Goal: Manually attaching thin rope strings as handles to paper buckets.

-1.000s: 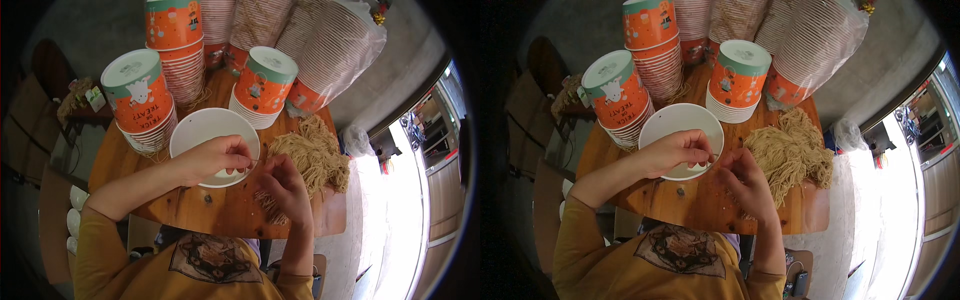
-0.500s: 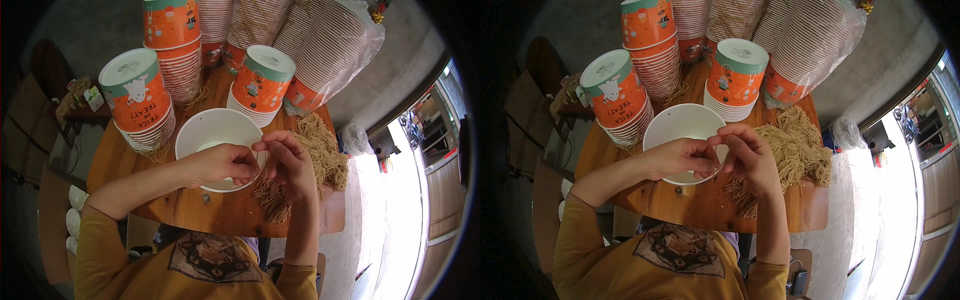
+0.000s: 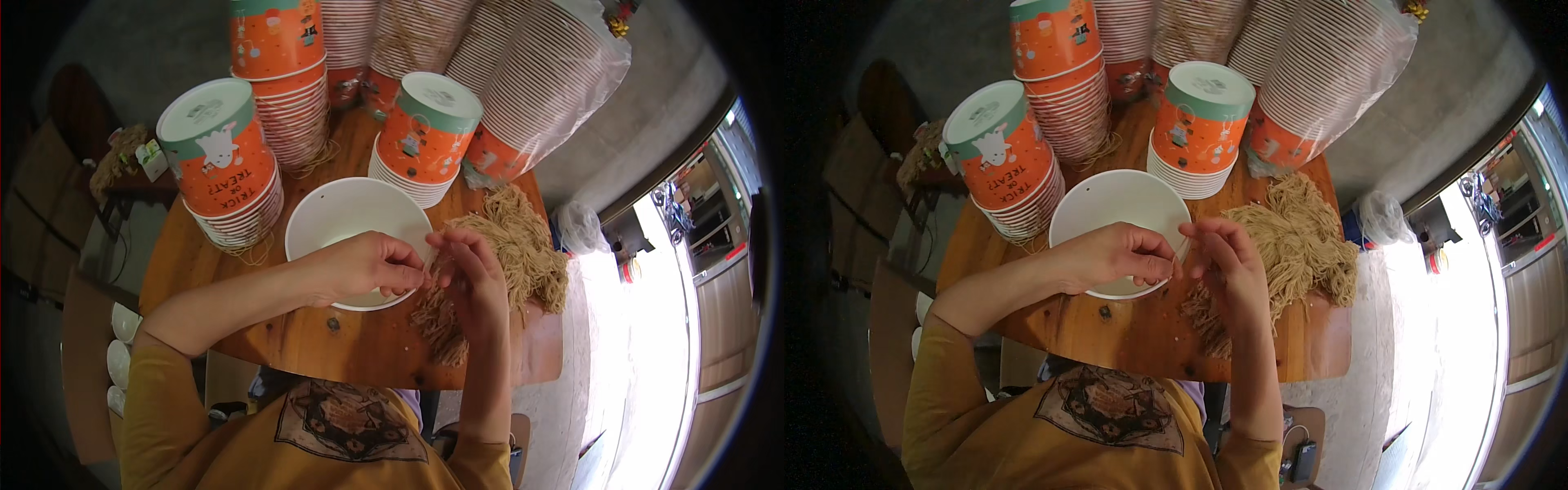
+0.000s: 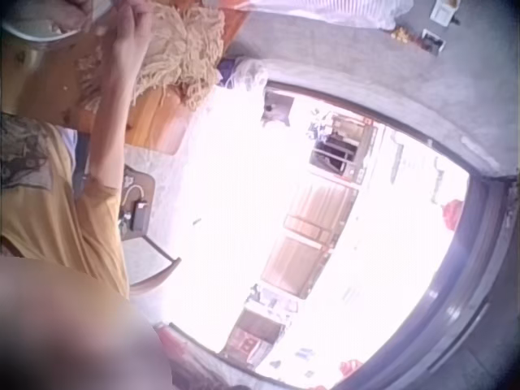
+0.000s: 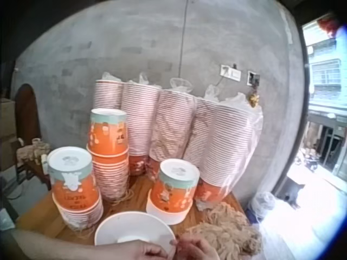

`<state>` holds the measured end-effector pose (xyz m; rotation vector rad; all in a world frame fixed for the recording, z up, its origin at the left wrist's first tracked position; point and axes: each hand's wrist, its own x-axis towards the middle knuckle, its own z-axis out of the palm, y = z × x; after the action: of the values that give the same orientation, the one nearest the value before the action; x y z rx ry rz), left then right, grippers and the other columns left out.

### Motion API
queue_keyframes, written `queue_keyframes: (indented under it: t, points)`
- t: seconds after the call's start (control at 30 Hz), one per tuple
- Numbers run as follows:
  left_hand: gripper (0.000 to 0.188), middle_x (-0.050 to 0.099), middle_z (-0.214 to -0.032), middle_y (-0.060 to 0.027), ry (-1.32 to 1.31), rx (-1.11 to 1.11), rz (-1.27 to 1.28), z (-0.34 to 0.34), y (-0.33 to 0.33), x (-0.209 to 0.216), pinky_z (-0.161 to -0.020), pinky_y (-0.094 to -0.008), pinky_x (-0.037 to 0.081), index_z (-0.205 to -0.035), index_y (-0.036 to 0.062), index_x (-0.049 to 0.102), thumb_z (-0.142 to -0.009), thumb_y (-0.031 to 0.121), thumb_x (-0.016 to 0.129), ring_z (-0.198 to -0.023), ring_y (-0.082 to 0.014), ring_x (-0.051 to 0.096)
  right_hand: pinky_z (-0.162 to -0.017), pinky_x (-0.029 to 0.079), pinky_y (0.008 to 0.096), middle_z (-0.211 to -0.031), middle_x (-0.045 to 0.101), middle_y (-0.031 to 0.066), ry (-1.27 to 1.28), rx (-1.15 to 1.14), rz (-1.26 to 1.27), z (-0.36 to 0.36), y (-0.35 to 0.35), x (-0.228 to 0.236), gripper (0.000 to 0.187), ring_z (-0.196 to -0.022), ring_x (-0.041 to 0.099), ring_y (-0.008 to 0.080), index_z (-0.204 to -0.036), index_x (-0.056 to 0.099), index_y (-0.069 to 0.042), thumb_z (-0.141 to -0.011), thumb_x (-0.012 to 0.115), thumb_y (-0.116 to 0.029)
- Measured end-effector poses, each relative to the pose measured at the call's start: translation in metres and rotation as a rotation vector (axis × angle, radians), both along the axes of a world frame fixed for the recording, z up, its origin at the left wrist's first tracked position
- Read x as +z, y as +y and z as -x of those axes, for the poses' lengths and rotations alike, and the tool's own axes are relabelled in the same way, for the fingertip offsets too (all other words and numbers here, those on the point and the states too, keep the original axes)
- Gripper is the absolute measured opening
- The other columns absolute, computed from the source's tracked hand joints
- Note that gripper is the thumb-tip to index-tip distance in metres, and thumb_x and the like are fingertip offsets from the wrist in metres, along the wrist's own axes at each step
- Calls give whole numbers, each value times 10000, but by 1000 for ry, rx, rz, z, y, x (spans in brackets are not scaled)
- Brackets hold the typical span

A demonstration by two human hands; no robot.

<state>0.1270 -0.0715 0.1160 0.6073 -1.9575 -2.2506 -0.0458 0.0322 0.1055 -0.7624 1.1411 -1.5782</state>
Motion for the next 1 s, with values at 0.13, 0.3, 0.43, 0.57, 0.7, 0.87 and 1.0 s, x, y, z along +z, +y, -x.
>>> queue_keyframes:
  t: [0.13, 0.3, 0.43, 0.57, 0.7, 0.87, 1.0]
  points:
    - [184, 581, -805, 25, -1, 16, -56, 4, 1, 1, -677, -208, 393, -962, 14, 657, -890, 183, 647, -715, -58, 475, -579, 472, 213, -931, 616, 33, 499, -131, 196, -14, 26, -13, 175, -681, 564, 85, -1046, 555, -36, -884, 599, 14]
    - [179, 581, -801, 29, -10, 7, -44, 3, -1, 0, -667, -216, 407, -960, 32, 651, -879, 192, 653, -723, -55, 494, -487, 448, 254, -827, 562, 58, 1249, -352, 303, -32, 29, -9, 191, -591, 551, 149, -959, 574, -52, -825, 701, -8]
    - [196, 581, -851, 27, -62, 15, -26, 3, 0, 4, -686, -240, 434, -985, 49, 615, -872, 208, 614, -765, -70, 518, -533, 452, 251, -816, 554, 53, 1147, -331, 264, -33, 28, -9, 136, -617, 552, 137, -904, 550, -41, -846, 663, 6]
    - [163, 572, -886, 3, -13, -161, 192, 5, -9, 2, -710, -241, 421, -996, 42, 568, -882, 158, 565, -776, -89, 515, -593, 453, 240, -816, 544, 36, 794, -221, 175, -26, 28, -24, 79, -661, 550, 104, -898, 536, -30, -877, 608, -6]
    - [140, 558, -852, -18, -17, -250, 448, 5, -11, 1, -714, -283, 442, -973, 48, 522, -889, 156, 553, -785, -111, 524, -605, 453, 229, -821, 546, 24, 708, -190, 189, -27, 27, -30, 64, -673, 540, 85, -903, 536, -26, -883, 597, -19]
    - [149, 588, -753, -103, 86, 82, 716, 9, 10, 8, -630, -362, 469, -924, 29, 482, -867, 149, 550, -685, -245, 594, -616, 451, 219, -800, 545, 18, 738, -198, 115, -30, 25, -28, 56, -668, 525, 79, -906, 540, -23, -890, 594, -24]
    - [131, 576, -827, -40, 26, 90, 508, 13, 2, 2, -643, -276, 458, -946, 37, 499, -891, 129, 575, -717, -121, 539, -611, 448, 212, -776, 537, 13, 708, -218, 111, -32, 26, -29, 58, -652, 517, 72, -910, 540, -21, -899, 595, -36]
